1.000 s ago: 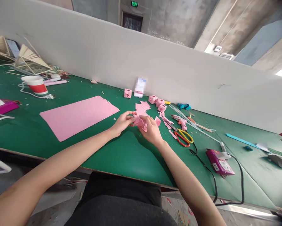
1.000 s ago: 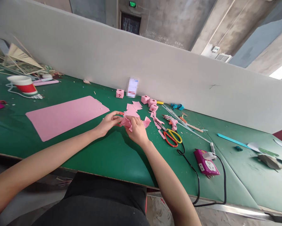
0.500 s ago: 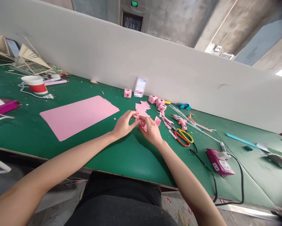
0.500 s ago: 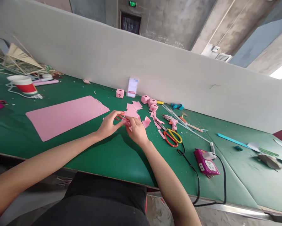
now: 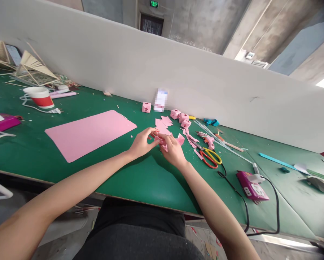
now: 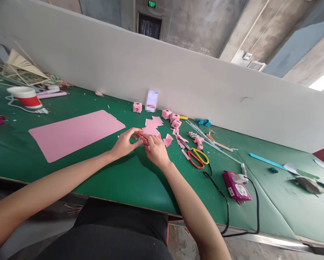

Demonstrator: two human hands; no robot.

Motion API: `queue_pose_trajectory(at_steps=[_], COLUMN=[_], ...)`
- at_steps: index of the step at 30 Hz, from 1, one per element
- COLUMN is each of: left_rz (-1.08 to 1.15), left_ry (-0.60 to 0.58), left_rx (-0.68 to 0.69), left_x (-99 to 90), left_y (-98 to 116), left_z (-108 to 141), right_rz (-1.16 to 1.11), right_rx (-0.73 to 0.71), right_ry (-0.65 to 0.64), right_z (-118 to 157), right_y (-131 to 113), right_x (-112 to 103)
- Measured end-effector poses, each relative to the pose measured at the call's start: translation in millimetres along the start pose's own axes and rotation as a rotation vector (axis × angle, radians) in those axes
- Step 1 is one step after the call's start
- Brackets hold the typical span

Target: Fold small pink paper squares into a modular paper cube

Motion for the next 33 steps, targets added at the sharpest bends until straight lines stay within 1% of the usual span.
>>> queue_pose_trajectory(at_steps=[4, 13, 17, 22, 27, 29, 33], left_rz=[-0.004, 0.135, 0.179, 0.191, 0.167, 0.138, 0.002], left_ry=[0.000, 0.035, 0.028, 0.017, -0.024, -0.035, -0.082], left_rx=[0.006, -0.083, -0.133, -0.159, -0.149, -0.139, -0.096], left_x=[0.3, 0.6, 0.4, 0.1, 1.6, 2.1, 3.7], left_y=[0.8, -5.8, -6.5, -6.3, -5.6, -5.7, -5.3], left_z=[-0.4, -1.5, -2.1, -2.3, -1.3, -0.5, 2.2], right_rz=[-0.004, -0.001, -0.003, 0.011, -0.030, -0.104, -0.310], right_rx=[0.027, 0.023, 0.078, 0.126, 0.242, 0.318, 0.476], right_ry=[-0.030, -0.081, -0.072, -0.020, 0.010, 0.037, 0.104], right_z=[-0.2, -1.0, -0.8, 0.2, 0.8, 0.3, -2.0], right_y=[-0.8, -3.6, -0.9, 2.2, 2.5, 1.8, -0.3], right_x=[-0.5, 1.8, 2.5, 1.0, -0.7, -1.1, -0.7])
Point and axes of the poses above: each hand's wrist, its own z-axis away from the middle knuckle, its own x-axis out of the palm, y = z × x, the point moved 2 cm from there along -z, towards the middle knuckle, and after that the axes turned 6 degrees about z, right-handed, at the moved point
